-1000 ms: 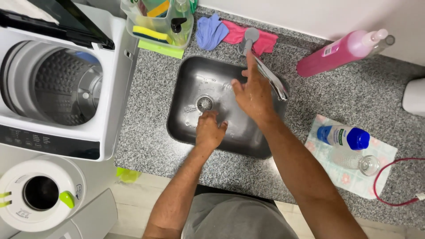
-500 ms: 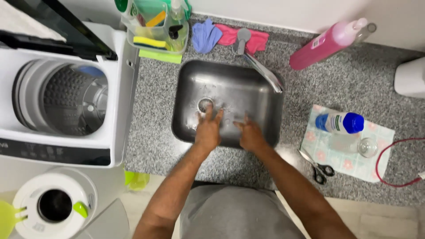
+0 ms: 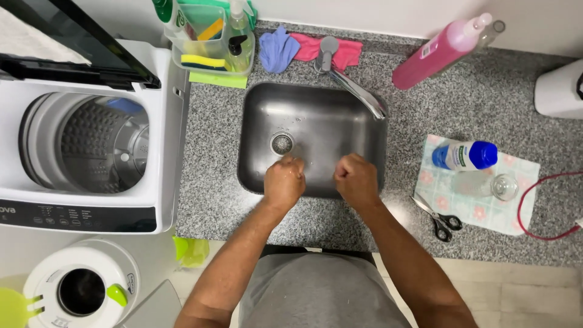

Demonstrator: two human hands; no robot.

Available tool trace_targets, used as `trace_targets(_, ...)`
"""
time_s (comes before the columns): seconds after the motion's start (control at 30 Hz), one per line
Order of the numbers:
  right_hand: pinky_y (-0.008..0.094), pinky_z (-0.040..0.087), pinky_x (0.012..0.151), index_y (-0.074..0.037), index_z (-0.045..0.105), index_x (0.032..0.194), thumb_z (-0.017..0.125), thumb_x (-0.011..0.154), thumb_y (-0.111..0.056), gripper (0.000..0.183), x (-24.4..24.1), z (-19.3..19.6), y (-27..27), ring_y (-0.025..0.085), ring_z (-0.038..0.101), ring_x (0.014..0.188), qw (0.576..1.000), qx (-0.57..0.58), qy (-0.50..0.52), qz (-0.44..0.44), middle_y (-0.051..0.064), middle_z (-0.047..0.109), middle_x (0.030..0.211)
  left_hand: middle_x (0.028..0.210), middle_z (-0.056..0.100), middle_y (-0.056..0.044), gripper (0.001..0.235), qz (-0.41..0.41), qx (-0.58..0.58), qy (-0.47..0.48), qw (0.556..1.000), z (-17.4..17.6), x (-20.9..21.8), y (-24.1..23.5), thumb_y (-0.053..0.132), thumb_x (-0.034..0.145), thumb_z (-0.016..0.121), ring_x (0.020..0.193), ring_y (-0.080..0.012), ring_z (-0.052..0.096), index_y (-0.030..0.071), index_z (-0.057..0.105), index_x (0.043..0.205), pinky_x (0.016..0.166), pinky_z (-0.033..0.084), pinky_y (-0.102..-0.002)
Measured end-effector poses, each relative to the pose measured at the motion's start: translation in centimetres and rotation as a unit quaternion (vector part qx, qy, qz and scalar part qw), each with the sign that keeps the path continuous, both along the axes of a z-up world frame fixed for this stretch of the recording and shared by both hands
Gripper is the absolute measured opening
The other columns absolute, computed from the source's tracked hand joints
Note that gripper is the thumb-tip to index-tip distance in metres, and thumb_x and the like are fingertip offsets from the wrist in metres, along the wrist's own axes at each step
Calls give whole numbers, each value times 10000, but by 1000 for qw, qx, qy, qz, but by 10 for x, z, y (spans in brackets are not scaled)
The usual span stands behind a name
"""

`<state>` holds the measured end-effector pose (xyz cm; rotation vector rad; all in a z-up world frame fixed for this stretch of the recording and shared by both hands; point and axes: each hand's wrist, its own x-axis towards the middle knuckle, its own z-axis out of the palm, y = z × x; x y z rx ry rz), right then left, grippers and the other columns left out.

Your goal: Washing a plastic bottle with a sponge and soap, followed by a thorough hand washing in a sink.

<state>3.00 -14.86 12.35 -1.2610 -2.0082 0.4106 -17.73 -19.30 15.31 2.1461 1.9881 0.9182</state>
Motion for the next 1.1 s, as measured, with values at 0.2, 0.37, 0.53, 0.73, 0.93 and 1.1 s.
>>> trace_targets(0.2, 508, 378, 1192, -124, 552, 1473, 785, 767, -73, 746, -3, 10, -14, 424, 484, 1411, 905, -357, -228, 44, 315, 533, 1441, 1643, 239, -264, 957, -47, -427, -9, 903, 37, 5, -5, -61, 714, 745, 1471, -582, 265, 179, 401, 1575, 1134, 397, -638)
trace_targets(0.37, 514, 553, 748, -132, 565, 848, 770, 768, -107, 222, 8, -21, -23, 390, 692, 840, 974, -197, -89, -62, 80, 589, 841, 851, 608, -60, 320, -12, -86, 42, 995, -84, -12, -18, 31, 551, 793, 798, -283, 667, 94, 635, 822, 706, 578, -366)
trace_targets(0.53, 491, 449, 903, -246, 565, 1019, 748, 769, -126, 332, 8, -17, -19, 283, 558, 1062, 955, -259, -141, -25, 46, 521, 1087, 1058, 524, -100, 399, -64, -207, 15, 976, -51, -1, -10, -8, 649, 744, 921, -365, 593, 149, 591, 983, 822, 527, -450)
trace_targets(0.73, 669, 358, 1089, -187, 543, 1396, 772, 817, -92, 629, 1, 12, -13, 373, 403, 1409, 895, -413, -165, -47, 158, 438, 1457, 1379, 422, -174, 736, -40, -315, 31, 948, -70, 0, -6, 46, 617, 864, 1271, -465, 453, 116, 555, 1282, 1016, 487, -569)
trace_targets(0.93, 436, 528, 647, -146, 513, 684, 678, 786, -99, 199, 20, -46, -23, 342, 645, 702, 980, -178, -50, -72, 57, 532, 665, 670, 524, -2, 271, -41, -115, 40, 992, -102, -4, -9, 47, 646, 757, 594, -266, 650, 164, 514, 628, 557, 567, -374)
trace_targets(1.1, 762, 359, 1072, -194, 710, 1236, 680, 845, -39, 422, -6, 72, -30, 427, 576, 1313, 887, -392, -242, -38, 161, 653, 1364, 1575, 418, -247, 757, -86, -307, 52, 946, -17, 17, -10, -49, 675, 762, 1430, -608, 304, 154, 642, 1394, 1162, 399, -587)
